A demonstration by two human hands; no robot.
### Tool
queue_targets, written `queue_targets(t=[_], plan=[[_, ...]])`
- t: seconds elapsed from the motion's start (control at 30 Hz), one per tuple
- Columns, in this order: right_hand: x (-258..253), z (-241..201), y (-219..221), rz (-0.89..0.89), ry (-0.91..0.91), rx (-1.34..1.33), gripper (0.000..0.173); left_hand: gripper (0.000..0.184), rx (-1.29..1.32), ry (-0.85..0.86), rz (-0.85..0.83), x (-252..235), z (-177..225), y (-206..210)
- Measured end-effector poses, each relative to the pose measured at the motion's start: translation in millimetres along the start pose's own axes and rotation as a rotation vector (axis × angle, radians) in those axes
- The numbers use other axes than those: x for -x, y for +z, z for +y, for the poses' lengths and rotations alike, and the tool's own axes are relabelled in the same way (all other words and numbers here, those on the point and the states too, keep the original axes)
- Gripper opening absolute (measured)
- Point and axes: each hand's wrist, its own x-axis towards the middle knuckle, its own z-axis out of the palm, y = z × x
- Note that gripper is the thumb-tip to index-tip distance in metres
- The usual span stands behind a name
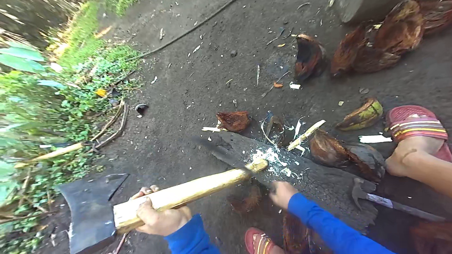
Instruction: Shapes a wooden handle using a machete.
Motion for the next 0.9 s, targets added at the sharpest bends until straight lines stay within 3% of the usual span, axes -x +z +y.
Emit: queue_targets(t=[0.1, 0.3, 0.37, 0.47, 0.6, 0.67, 0.77, 0.9], plan=[[-29.3, 35.0, -1.2, 0.040, 0.197, -0.037, 0.049, 0.023, -0.010, 0.002, 0.007, -4.7, -4.2, 4.1], [-24.7, 29.2, -6.8, 0.035, 0.184, 0.021, 0.045, 0.020, -0.047, 0.006, 0.043, -2.5, -1.0, 16.0], [-13.7, 16.6, -7.3, 0.026, 0.139, -0.009, 0.044, 0.020, -0.046, 0.012, 0.041, -1.8, 0.7, 19.4], [16.4, -24.6, -10.5, -0.021, -0.079, -0.050, 0.042, 0.021, -0.033, 0.014, 0.022, -3.0, 1.6, 21.7], [43.4, -66.1, -19.9, -0.116, -0.259, 0.101, 0.043, 0.021, -0.022, 0.004, -0.001, -7.2, 1.2, 20.3], [25.0, -40.9, -15.7, -0.081, -0.166, 0.087, 0.046, 0.021, -0.033, -0.014, 0.008, -8.6, 0.9, 18.1], [-25.9, 24.3, -4.3, 0.008, 0.141, -0.045, 0.046, 0.022, -0.030, -0.022, 0.002, -12.7, -4.8, 8.2], [-33.5, 37.9, -6.4, 0.014, 0.215, -0.007, 0.049, 0.022, -0.020, -0.033, 0.011, -10.9, -6.2, 6.8]])
